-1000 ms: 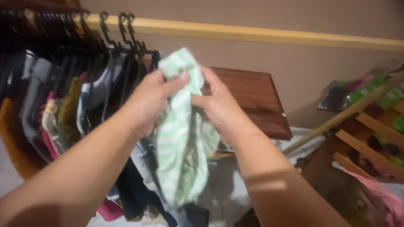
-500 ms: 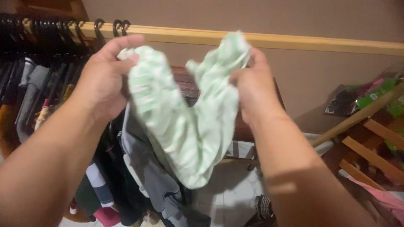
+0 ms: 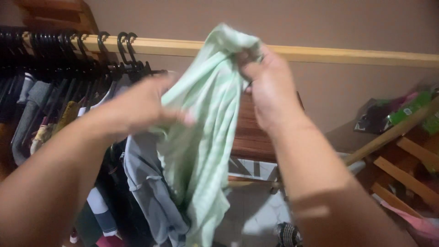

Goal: Hanging various pieces of clothing onto hangers and placing them on a garment rack.

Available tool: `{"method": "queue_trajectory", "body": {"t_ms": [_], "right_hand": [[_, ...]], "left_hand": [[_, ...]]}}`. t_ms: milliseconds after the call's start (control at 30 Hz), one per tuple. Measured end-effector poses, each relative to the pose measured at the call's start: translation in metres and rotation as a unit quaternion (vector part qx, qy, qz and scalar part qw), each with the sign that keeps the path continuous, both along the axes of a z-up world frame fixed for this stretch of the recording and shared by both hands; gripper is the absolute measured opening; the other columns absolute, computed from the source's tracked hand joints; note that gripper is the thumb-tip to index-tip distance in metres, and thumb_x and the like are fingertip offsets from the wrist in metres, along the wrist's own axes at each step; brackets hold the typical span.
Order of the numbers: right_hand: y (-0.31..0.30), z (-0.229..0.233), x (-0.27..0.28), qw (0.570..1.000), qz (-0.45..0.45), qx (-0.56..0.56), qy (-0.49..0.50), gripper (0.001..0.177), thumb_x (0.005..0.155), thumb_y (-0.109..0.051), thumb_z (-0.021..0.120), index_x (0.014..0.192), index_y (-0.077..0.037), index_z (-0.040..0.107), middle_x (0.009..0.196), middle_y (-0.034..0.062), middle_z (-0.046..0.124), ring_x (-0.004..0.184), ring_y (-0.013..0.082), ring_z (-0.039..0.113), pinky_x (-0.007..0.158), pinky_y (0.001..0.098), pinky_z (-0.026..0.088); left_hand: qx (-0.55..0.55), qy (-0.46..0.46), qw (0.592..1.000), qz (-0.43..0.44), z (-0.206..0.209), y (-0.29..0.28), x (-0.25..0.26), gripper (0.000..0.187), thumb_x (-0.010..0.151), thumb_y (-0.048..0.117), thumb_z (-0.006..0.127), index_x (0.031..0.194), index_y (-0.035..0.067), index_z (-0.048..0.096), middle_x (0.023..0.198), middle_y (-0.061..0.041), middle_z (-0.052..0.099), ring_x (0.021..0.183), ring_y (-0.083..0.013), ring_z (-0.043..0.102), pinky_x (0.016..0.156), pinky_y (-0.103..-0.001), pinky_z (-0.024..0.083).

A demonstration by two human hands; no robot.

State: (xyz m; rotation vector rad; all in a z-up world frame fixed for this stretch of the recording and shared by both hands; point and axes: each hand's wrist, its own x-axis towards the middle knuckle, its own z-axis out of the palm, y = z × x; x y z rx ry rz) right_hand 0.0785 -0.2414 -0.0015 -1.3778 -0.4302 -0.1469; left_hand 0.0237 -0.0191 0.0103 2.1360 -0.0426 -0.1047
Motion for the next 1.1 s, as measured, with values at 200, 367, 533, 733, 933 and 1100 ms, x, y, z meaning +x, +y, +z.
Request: {"method": "queue_trajectory", "body": {"t_ms": [200, 367, 533, 733, 933, 1100], "right_hand": [[-0.015, 0.015, 0.008, 0.997, -0.067, 0.037, 0.012, 0.033, 0.101, -0.003, 0.047, 0.126, -0.005, 0.069, 0.099, 0.0045, 0.072, 0.082, 0.0119, 0.063, 0.076, 0.0274, 0.050], [-0.032, 0.018, 0.011, 0.989, -0.114, 0.047, 0.081, 0.030, 0.104, -0.018, 0.045, 0.119, -0.007, 0.070, 0.098, 0.0040, 0.073, 0.080, 0.0113, 0.061, 0.073, 0.0274, 0.048], [-0.035, 0.032, -0.003, 0.992, -0.110, -0.046, 0.043, 0.030, 0.103, -0.032, 0.051, 0.113, -0.011, 0.070, 0.103, 0.0060, 0.074, 0.088, 0.0113, 0.067, 0.084, 0.0282, 0.055], [0.012, 0.009, -0.027, 0.928, 0.182, -0.311, -0.096, 0.059, 0.079, -0.026, 0.084, 0.133, -0.016, 0.062, 0.126, 0.0047, 0.073, 0.117, 0.0156, 0.063, 0.098, 0.0381, 0.043], [-0.003, -0.003, 0.004, 0.960, -0.024, -0.275, 0.036, 0.023, 0.093, -0.012, 0.056, 0.101, -0.009, 0.078, 0.084, 0.0058, 0.076, 0.070, 0.0162, 0.068, 0.067, 0.0330, 0.057], [-0.013, 0.015, 0.013, 0.998, -0.069, -0.012, 0.002, 0.022, 0.094, 0.000, 0.050, 0.098, -0.001, 0.072, 0.087, 0.0113, 0.072, 0.074, 0.0204, 0.068, 0.068, 0.0369, 0.055]], "left_hand": [[0.052, 0.049, 0.997, 0.035, -0.020, 0.027, 0.000, 0.030, 0.097, 0.037, 0.063, 0.106, 0.012, 0.078, 0.098, -0.009, 0.082, 0.096, -0.0225, 0.071, 0.098, -0.047, 0.044], [-0.133, 0.018, 0.988, 0.075, -0.006, 0.030, 0.001, 0.030, 0.103, 0.030, 0.054, 0.101, 0.007, 0.073, 0.094, -0.008, 0.079, 0.086, -0.0200, 0.071, 0.092, -0.040, 0.050], [-0.212, 0.007, 0.975, 0.066, 0.002, 0.008, -0.003, 0.024, 0.100, 0.022, 0.054, 0.099, 0.007, 0.072, 0.086, -0.007, 0.076, 0.070, -0.0168, 0.071, 0.073, -0.034, 0.058], [-0.153, -0.040, 0.987, 0.000, -0.001, -0.025, 0.012, 0.017, 0.096, 0.017, 0.061, 0.097, 0.006, 0.074, 0.079, -0.005, 0.074, 0.064, -0.0147, 0.067, 0.063, -0.032, 0.056], [-0.104, -0.072, 0.992, -0.012, -0.004, -0.024, 0.005, 0.015, 0.094, 0.017, 0.068, 0.102, 0.006, 0.072, 0.088, -0.007, 0.075, 0.074, -0.0173, 0.069, 0.072, -0.035, 0.059], [-0.025, 0.085, 0.996, -0.016, -0.065, 0.004, 0.016, 0.025, 0.095, 0.023, 0.061, 0.115, 0.017, 0.073, 0.096, 0.000, 0.080, 0.092, -0.0179, 0.074, 0.089, -0.035, 0.056]]}}
